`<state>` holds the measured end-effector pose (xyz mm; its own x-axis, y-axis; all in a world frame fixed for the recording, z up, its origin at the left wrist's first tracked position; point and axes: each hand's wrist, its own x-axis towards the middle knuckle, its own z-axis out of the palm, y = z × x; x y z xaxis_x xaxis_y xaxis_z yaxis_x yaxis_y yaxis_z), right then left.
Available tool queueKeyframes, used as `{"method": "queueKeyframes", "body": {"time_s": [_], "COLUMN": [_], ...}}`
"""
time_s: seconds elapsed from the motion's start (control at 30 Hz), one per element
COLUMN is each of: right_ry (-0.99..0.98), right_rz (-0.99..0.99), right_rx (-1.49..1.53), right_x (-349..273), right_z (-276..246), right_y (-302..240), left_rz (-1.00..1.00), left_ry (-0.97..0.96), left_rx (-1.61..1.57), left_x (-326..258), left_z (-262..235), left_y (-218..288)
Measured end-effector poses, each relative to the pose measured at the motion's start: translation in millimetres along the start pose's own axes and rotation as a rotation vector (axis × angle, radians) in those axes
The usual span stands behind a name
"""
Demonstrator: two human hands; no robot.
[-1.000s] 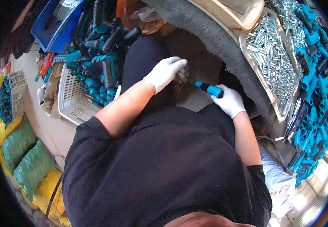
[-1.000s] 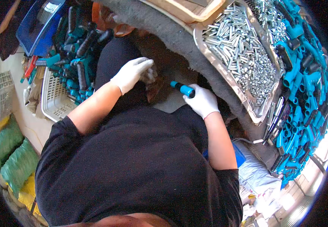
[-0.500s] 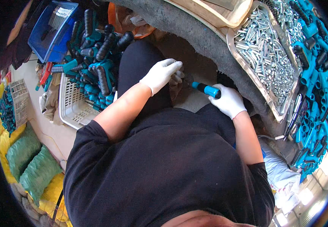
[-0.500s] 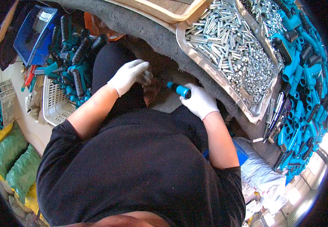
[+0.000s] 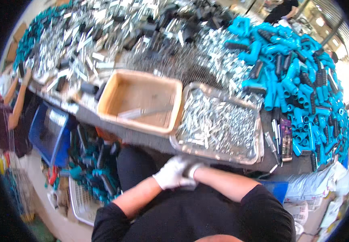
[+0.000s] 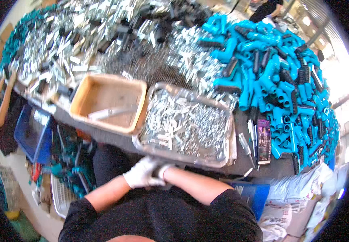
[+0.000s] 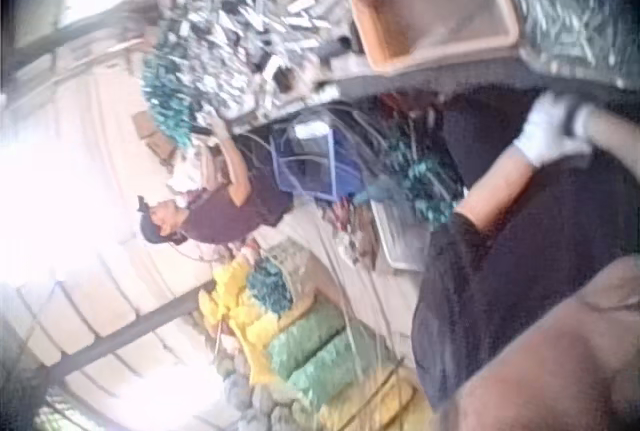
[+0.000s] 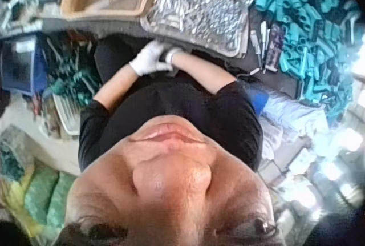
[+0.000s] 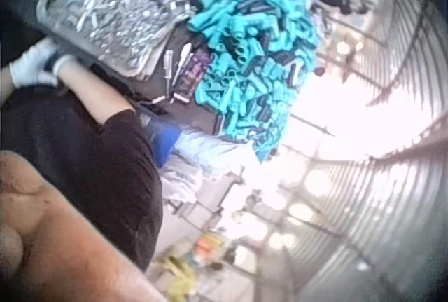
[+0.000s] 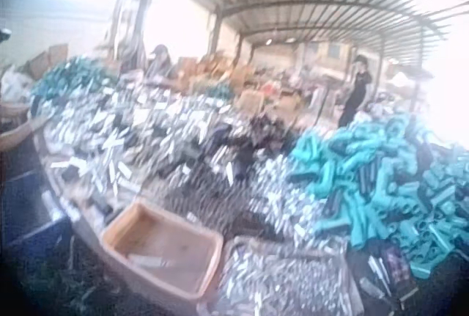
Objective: The person assembles tools by inserting metal rods and springs into metal sleeves, attaching plastic handles to the assemblies, and fitting the components together by hand.
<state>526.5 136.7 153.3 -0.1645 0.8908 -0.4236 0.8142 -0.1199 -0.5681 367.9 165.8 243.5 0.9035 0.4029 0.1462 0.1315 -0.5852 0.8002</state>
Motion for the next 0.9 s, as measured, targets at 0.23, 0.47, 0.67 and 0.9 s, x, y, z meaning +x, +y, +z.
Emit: {"method": "queueKeyframes", "body": {"time_s": [0.23, 0.47, 0.67, 0.9], "right_ry": [0.034, 0.089, -0.052, -0.305], "right_rz": [0.015, -0.021, -0.029, -0.077], "right_rx": [-0.024, -0.042, -0.047, -0.315], "right_x": [12.2, -3.0, -12.0, -84.4], "right_z": [-3.2, -32.6, -38.7, -75.7], "right_y": [-33.0, -26.5, -45.2, -53.4], "left_rz": [-0.223, 0.009, -0.388, -0.234], "left_ry": [-0.555, -0.347, -0.626, -0.271], "left_rx": [0.291, 0.2, 0.292, -0.328], "left_x": [31.0, 35.2, 44.7, 10.6], "left_z": [24.7, 32.7, 41.6, -26.5], "left_y": [-15.3, -33.5, -28.8, 20.4]}}
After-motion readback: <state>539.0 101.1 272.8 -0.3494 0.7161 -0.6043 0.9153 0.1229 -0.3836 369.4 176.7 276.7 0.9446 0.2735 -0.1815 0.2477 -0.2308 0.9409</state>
